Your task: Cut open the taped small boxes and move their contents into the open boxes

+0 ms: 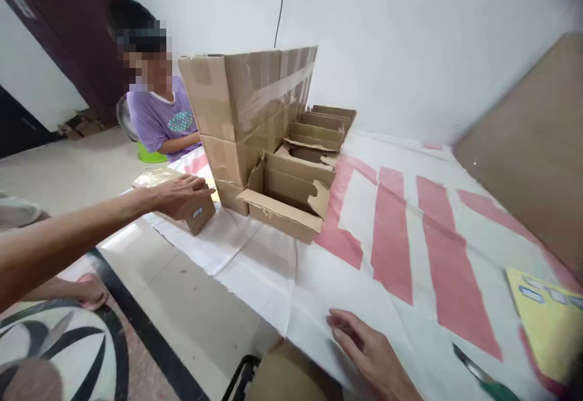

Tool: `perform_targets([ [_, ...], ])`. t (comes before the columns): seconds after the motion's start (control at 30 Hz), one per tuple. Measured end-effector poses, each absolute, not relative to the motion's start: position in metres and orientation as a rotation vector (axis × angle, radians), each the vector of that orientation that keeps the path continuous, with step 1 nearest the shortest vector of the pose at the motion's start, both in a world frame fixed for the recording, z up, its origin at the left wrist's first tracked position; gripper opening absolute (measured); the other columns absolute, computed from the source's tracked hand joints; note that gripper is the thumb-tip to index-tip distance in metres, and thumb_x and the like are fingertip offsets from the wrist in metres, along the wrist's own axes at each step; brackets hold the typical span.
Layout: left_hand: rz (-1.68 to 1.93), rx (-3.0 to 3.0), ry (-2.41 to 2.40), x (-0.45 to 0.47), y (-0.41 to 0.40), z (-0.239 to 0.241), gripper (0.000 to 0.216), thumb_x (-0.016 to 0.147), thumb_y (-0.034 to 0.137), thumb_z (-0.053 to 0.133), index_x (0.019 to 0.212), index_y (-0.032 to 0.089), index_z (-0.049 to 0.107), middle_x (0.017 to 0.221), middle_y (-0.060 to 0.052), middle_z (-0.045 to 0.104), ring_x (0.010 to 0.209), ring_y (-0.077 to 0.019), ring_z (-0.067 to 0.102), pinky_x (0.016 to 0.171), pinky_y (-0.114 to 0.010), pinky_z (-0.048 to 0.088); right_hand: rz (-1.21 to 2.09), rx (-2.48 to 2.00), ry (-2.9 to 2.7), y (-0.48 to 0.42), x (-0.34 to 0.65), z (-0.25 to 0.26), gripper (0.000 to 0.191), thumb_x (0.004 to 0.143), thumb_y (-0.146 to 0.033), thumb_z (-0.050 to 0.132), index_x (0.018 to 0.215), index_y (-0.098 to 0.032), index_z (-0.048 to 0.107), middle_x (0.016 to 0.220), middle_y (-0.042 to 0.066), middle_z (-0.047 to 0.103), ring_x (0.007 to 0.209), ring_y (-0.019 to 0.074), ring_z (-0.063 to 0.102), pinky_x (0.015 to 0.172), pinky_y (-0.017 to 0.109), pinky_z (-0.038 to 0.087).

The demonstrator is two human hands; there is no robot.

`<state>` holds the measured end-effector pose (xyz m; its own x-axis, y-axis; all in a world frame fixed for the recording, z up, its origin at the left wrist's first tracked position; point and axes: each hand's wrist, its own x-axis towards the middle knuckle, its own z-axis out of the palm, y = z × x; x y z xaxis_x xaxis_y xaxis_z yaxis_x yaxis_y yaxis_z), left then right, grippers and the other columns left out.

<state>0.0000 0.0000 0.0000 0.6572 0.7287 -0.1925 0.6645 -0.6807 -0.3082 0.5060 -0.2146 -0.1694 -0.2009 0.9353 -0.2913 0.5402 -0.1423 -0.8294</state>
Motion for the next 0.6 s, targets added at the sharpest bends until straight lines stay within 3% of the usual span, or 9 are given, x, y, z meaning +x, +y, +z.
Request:
perform_targets([
  [0.17,0.344,-2.706,-1.154,0.014,-0.012,-0.007,0.075,0.077,0.028,0.074,0.149,0.017,0.055,0.127,-0.016,0.059,0.110,-0.0301,0.056,0.105,-0.047,0.043,1.223,-1.629,-1.688,-0.214,0.496,-0.159,0.049,0.091,-0.055,0.057,0.120,-0.021,0.075,0.117,0.013,0.081,0.109,0.0299,0.077,0.098,0.039,0.060],
  [0.27,0.340,-2.750,-1.073,0.043,-0.035,-0.005,0.075,0.074,0.023,0.071,0.147,0.025,0.055,0.126,-0.016,0.061,0.110,-0.0337,0.059,0.102,-0.049,0.044,1.191,-1.608,-1.677,-0.213,0.491,-0.150,0.047,0.089,-0.056,0.058,0.113,-0.021,0.077,0.110,0.012,0.082,0.102,0.0301,0.078,0.092,0.040,0.061],
  [0.43,0.327,-2.795,-0.951,0.100,-0.076,0.000,0.081,0.065,0.015,0.071,0.144,0.023,0.056,0.130,-0.019,0.059,0.113,-0.0371,0.059,0.101,-0.051,0.046,1.169,-1.593,-1.681,-0.217,0.487,-0.136,0.049,0.089,-0.058,0.057,0.116,-0.021,0.076,0.107,0.011,0.082,0.094,0.0282,0.077,0.086,0.039,0.061],
  [0.6,0.347,-2.828,-0.928,0.135,-0.096,-0.001,0.085,0.064,0.021,0.077,0.146,0.019,0.054,0.135,-0.021,0.057,0.121,-0.0392,0.056,0.105,-0.051,0.046,1.148,-1.569,-1.681,-0.223,0.491,-0.129,0.046,0.090,-0.059,0.058,0.110,-0.022,0.077,0.106,0.010,0.082,0.090,0.0275,0.076,0.079,0.038,0.060],
])
